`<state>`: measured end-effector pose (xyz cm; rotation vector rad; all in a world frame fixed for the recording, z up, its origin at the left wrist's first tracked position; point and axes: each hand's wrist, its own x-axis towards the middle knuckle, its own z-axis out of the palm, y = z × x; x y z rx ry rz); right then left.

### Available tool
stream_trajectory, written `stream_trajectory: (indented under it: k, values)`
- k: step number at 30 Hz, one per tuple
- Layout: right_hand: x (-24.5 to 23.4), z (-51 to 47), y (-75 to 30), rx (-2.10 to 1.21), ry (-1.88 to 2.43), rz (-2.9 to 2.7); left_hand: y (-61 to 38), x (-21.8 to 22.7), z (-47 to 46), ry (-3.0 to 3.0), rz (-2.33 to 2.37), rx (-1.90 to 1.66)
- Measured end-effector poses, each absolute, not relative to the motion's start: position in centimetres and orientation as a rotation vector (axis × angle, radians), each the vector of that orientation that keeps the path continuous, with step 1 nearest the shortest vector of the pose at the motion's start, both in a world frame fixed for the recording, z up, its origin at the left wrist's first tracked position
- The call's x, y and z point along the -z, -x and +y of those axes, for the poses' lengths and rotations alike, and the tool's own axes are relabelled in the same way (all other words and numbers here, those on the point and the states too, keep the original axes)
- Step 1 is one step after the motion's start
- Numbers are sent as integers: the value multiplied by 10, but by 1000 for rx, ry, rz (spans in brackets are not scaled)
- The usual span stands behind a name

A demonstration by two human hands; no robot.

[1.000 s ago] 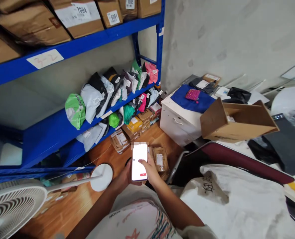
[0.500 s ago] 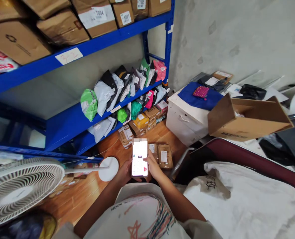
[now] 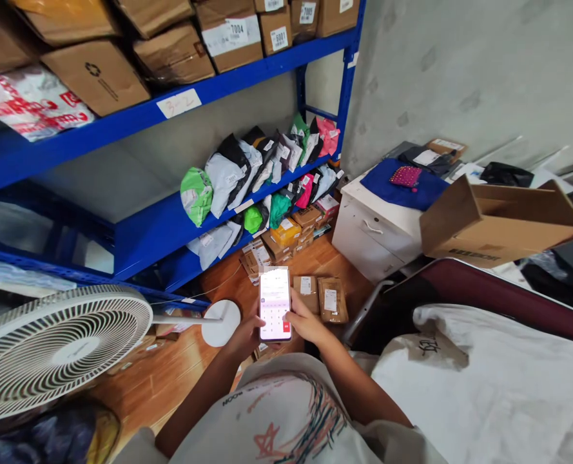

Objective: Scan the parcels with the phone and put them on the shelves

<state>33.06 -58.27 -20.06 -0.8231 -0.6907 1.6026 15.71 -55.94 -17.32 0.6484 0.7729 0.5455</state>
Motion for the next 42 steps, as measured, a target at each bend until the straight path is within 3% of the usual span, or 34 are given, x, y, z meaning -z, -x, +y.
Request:
stream_trajectory:
  k: [10,24,34,42]
  values:
    - [185,-615,-222,-1633,881,-625,-43,167,-592,-692,648,-506]
    - [226,-682,-131,-1640,992,-520,48,208,-654,-405,590,-416]
    - [280,-727,-151,-1743,1013,-228,22,274,-706,-193,669,-312]
    - [364,-727,-230,-1610,1051,-66,-14,391,-706,-151,1401,-166]
